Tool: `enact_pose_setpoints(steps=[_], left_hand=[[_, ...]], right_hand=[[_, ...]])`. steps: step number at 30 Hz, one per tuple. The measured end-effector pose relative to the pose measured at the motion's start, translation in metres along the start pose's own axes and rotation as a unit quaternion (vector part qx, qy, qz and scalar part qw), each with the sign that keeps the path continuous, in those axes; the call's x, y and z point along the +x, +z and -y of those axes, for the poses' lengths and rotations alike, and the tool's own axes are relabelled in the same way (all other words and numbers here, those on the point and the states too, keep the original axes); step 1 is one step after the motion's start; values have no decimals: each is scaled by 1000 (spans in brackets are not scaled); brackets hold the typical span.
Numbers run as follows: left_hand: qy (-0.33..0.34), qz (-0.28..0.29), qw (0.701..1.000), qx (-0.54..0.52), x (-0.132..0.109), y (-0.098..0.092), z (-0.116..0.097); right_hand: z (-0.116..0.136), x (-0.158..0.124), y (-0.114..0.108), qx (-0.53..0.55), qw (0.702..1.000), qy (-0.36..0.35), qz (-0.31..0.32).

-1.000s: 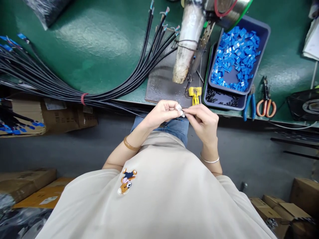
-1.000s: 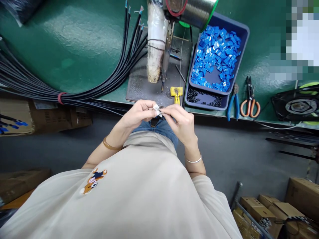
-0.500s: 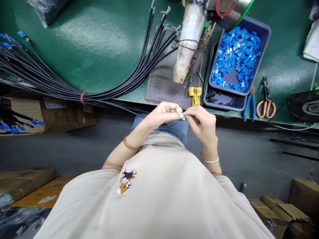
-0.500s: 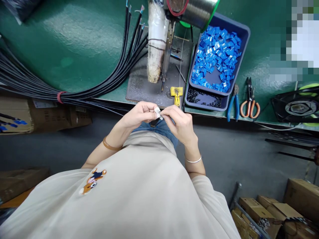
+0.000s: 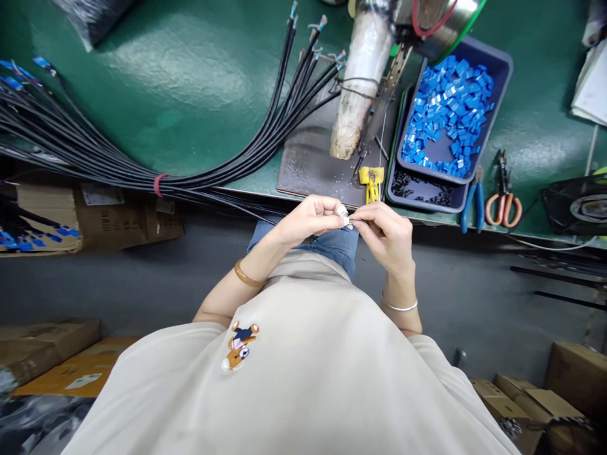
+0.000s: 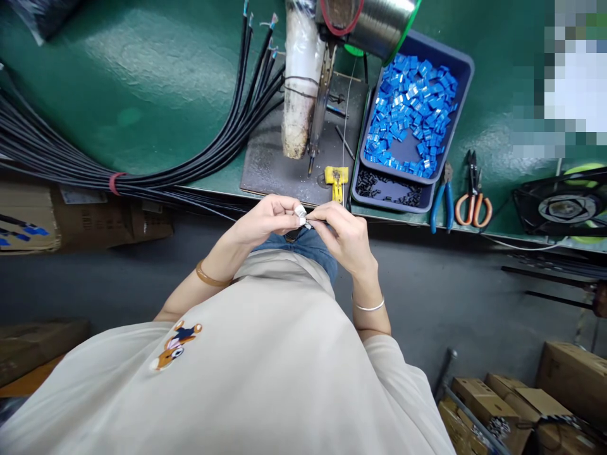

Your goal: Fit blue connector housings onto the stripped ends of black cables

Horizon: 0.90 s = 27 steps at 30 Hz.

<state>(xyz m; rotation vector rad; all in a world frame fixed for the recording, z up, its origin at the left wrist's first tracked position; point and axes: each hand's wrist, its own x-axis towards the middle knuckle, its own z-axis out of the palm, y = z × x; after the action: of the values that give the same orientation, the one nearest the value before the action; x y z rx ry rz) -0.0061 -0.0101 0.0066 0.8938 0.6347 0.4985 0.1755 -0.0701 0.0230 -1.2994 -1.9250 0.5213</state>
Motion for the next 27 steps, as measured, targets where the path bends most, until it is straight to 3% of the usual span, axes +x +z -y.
enact_pose_setpoints(steps=[5,7,9,11,13,15,17,20,21,22,24,26,27], left_hand=[[3,8,1000,5,-1,2,1],[2,16,1000,10,-2,2,2],[1,25,1000,16,-2,-2,4],[2,50,998,37,0,-8,2],[8,124,987,103,2,-12,-6],[33,240,941,235,2,-9,-19],[96,324,841,422,-4,3,-36],[163,211,694,669,-23,29,-53],[177,190,665,700,-30,36,-54],[202,208,657,696,-35,41,-53],[207,251,683,654,-40,42,-43],[165,214,770,578,-39,33,-24],[143,149,830,519,-37,25,-13]], right_hand=[[2,1,-1,4,999,-5,33],[3,2,-2,43,998,23,38],[3,2,-6,100,993,65,-6],[3,2,-15,143,982,83,-91],[5,0,-30,166,968,70,-173],[9,-2,-49,170,959,52,-222],[12,-4,-69,137,963,74,-220],[7,-3,-96,18,979,192,-65],[2,-1,-103,-35,975,221,-5],[-6,1,-109,-95,967,234,27],[-27,8,-116,-215,950,225,3],[-53,17,-118,-303,927,211,-72],[-66,22,-117,-328,917,206,-100]])
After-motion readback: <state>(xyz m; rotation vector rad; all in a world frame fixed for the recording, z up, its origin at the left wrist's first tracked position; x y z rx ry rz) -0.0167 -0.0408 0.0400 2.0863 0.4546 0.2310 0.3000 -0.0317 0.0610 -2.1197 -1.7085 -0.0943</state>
